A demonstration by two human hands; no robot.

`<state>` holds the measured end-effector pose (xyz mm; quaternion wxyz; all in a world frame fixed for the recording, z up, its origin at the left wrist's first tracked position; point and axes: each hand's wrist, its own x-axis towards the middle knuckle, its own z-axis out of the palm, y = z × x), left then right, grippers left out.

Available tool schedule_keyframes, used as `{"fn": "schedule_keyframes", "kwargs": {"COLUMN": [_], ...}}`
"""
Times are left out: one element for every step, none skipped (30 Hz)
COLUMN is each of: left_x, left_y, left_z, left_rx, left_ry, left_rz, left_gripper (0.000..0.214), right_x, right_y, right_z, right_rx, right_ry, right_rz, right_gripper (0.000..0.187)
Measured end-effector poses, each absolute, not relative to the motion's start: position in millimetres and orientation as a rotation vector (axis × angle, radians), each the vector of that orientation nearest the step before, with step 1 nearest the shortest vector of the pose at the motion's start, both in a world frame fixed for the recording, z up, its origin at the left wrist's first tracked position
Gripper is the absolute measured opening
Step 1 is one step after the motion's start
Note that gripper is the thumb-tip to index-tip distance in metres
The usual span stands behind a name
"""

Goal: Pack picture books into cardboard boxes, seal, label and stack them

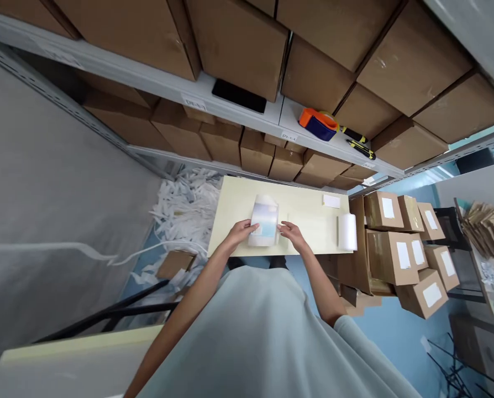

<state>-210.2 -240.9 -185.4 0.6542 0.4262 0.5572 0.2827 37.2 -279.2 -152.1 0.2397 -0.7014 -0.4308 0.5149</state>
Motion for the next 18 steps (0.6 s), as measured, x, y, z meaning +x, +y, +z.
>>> {"fn": "schedule_keyframes", "kwargs": {"left_x": [-222.6, -233.7, -243.5, -251.9, -259.1, -265.2, -270.2, -274.3, -277.3, -279.4, -280.6, -281.0, -280.8, -280.1, -279.1, -277.8, -276.4, -274.6], "left_y": [-239.1, -237.3, -235.6, -234.2, -233.1, -232.2, -231.5, -231.0, -230.7, -230.6, -230.7, -231.0, -231.4, -231.9, -232.5, -232.9, -233.2, -233.2], "left_z": [-174.8, -164.1, -153.7, -143.9, -135.0, -127.2, -120.4, -114.8, -110.0, -106.1, -102.7, -99.7, -97.2, -95.0, -93.2, -91.7, -90.8, -90.2], "left_rx": [0.962, 0.959, 0.959, 0.961, 0.966, 0.972, 0.981, 0.990, 0.997, 1.002, 1.006, 1.009, 1.014, 1.023, 1.038, 1.057, 1.077, 1.092], "left_ry": [1.211, 1.166, 1.139, 1.133, 1.138, 1.150, 1.167, 1.185, 1.205, 1.226, 1.245, 1.260, 1.269, 1.274, 1.277, 1.279, 1.283, 1.294], "left_rz": [0.660, 0.673, 0.681, 0.694, 0.708, 0.721, 0.738, 0.757, 0.781, 0.807, 0.835, 0.862, 0.888, 0.912, 0.934, 0.955, 0.972, 0.984], "left_gripper": [0.070, 0.071, 0.071, 0.071, 0.070, 0.069, 0.067, 0.065, 0.064, 0.063, 0.062, 0.062, 0.062, 0.061, 0.060, 0.059, 0.058, 0.056], "right_x": [29.9, 21.0, 11.1, 0.4, -10.4, -20.9, -30.6, -39.2, -46.6, -52.7, -57.7, -61.7, -64.8, -67.3, -69.2, -70.7, -71.7, -72.4], "right_y": [-280.1, -280.8, -281.0, -280.5, -279.3, -277.4, -274.9, -272.0, -269.0, -265.9, -263.1, -260.6, -258.4, -256.5, -255.0, -253.7, -252.7, -251.8], "right_z": [-146.1, -140.2, -134.4, -128.8, -123.5, -118.4, -113.7, -109.4, -105.4, -101.8, -98.4, -95.3, -92.2, -89.1, -85.7, -82.0, -77.9, -73.3], "right_rx": [-1.818, -1.722, -1.634, -1.568, -1.535, -1.532, -1.541, -1.549, -1.552, -1.549, -1.544, -1.543, -1.550, -1.561, -1.568, -1.571, -1.569, -1.563], "right_ry": [-1.106, -1.025, -0.942, -0.872, -0.827, -0.811, -0.807, -0.810, -0.815, -0.819, -0.825, -0.838, -0.859, -0.890, -0.928, -0.971, -1.014, -1.051], "right_rz": [1.455, 1.485, 1.499, 1.492, 1.462, 1.416, 1.368, 1.326, 1.293, 1.271, 1.254, 1.233, 1.203, 1.164, 1.122, 1.078, 1.040, 1.012], "right_gripper": [0.071, 0.068, 0.064, 0.060, 0.056, 0.053, 0.051, 0.049, 0.047, 0.046, 0.045, 0.044, 0.044, 0.043, 0.042, 0.041, 0.040, 0.039]}}
